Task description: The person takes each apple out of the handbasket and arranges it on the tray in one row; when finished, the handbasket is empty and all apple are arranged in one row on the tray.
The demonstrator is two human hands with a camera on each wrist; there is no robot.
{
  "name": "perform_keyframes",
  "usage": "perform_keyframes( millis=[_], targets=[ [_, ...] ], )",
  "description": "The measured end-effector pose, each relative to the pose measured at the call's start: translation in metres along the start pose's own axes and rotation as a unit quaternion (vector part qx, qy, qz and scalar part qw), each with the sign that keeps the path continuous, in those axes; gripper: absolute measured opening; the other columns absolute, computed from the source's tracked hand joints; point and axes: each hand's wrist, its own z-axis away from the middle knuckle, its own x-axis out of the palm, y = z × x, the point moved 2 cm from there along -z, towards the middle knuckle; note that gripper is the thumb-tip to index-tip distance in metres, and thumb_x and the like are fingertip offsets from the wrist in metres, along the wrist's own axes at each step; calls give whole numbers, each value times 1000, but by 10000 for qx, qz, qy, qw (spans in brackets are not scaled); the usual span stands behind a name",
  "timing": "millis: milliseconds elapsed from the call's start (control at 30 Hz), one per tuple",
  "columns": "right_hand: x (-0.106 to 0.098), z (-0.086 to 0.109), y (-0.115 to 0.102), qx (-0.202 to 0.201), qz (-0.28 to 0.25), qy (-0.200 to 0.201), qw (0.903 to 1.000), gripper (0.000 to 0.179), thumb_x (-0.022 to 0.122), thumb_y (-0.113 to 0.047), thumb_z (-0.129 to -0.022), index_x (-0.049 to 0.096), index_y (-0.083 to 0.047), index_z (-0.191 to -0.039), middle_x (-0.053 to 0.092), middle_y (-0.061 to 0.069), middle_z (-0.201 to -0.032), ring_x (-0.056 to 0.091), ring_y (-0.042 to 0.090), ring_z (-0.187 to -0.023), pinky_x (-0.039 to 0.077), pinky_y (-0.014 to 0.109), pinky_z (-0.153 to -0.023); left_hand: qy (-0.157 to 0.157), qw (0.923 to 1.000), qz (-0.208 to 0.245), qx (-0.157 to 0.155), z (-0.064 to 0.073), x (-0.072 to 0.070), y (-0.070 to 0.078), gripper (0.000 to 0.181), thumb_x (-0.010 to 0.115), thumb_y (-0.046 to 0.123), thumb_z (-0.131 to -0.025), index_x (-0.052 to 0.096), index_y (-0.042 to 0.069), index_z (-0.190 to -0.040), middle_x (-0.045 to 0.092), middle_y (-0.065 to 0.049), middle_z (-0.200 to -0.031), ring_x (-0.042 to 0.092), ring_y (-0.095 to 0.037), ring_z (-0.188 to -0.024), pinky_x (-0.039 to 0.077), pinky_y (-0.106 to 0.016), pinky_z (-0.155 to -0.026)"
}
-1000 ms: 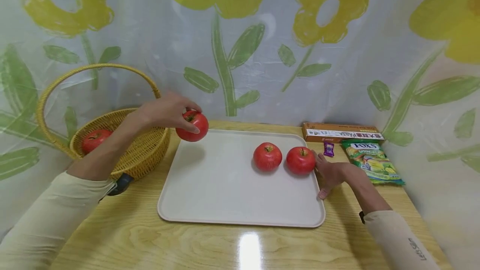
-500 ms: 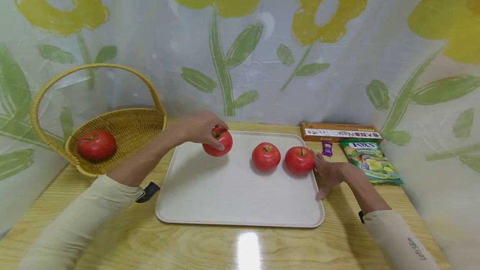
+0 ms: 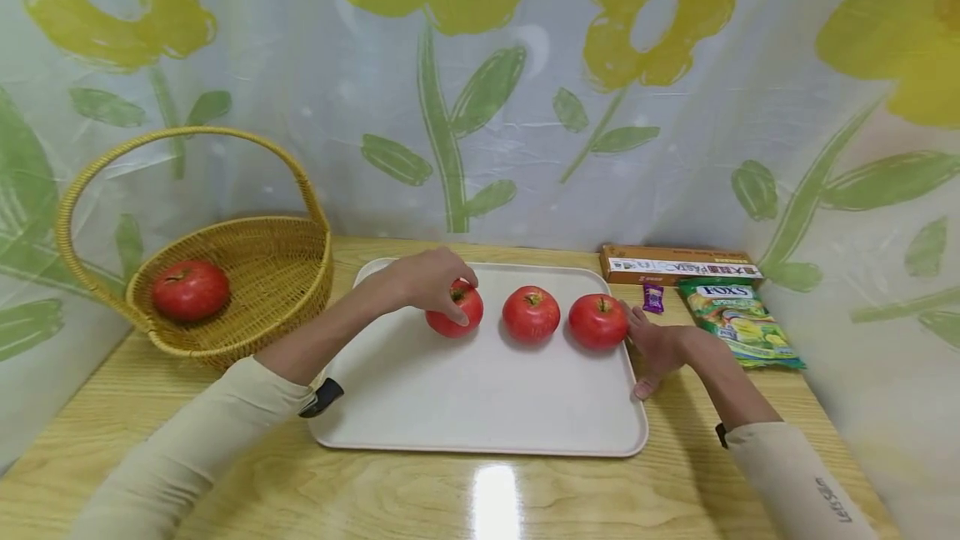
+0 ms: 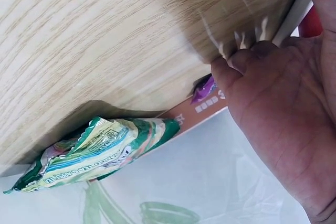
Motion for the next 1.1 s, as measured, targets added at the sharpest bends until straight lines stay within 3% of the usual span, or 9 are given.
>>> perform_keyframes(
  millis=[300, 1100],
  targets=[
    [0, 0, 0, 64, -5, 8, 10000, 149, 90, -56, -66, -3, 13, -161, -12, 44, -165, -7, 64, -153, 10, 80, -120, -13, 9999, -100, 78, -4, 8, 3, 53, 82, 33, -89, 69, 13, -136, 68, -8, -132, 59, -25, -125, 64, -37, -89],
    [0, 2, -1, -27, 116, 2, 9999, 149, 90, -56, -66, -1, 15, -160, -10, 46, -164, -6, 65, -152, 11, 79, -120, -119, 9998, -75, -104, -3, 4, 7, 63, 82, 37, -90, 62, 11, -144, 66, -8, -138, 62, -25, -123, 63, -39, -93]
  ],
)
